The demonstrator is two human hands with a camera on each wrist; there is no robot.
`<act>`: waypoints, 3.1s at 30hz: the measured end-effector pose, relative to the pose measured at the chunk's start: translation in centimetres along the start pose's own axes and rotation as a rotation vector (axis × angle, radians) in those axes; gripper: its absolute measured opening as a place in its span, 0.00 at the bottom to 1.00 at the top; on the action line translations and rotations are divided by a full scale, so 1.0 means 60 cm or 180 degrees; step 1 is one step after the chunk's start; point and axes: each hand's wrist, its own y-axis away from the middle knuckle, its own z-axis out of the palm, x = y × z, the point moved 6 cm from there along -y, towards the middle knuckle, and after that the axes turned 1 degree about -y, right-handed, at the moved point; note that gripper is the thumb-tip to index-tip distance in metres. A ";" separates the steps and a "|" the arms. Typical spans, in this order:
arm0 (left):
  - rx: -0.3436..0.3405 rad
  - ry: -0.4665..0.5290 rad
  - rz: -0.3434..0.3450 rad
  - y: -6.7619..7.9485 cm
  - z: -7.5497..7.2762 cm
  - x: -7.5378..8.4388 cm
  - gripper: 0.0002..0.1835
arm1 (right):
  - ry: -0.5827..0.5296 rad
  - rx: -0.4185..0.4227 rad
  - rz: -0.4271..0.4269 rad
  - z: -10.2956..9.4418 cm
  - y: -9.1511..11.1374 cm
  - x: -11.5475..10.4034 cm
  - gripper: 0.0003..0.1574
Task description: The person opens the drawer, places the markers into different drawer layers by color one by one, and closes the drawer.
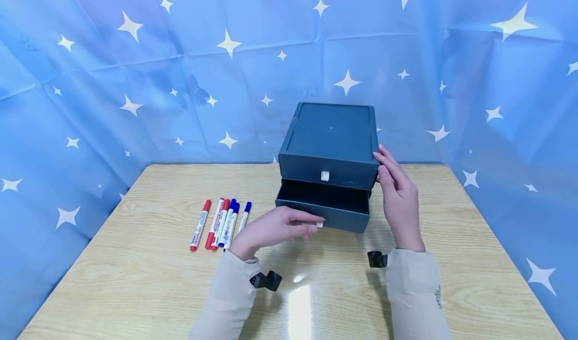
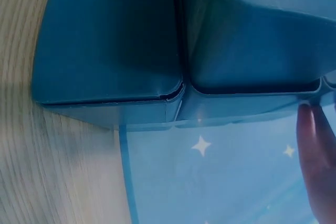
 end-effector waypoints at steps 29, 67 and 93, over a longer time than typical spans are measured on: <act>-0.0091 -0.1241 0.0115 0.027 0.015 0.065 0.19 | 0.0036 -0.0083 0.0022 0.000 -0.001 0.003 0.22; -0.0074 -0.1518 -0.0091 0.037 0.020 0.081 0.13 | 0.0165 -0.0157 0.0012 -0.003 0.000 0.002 0.22; 0.0315 -0.0038 -0.0144 0.073 -0.080 0.003 0.23 | 0.0160 -0.0127 0.0104 -0.001 -0.005 0.009 0.22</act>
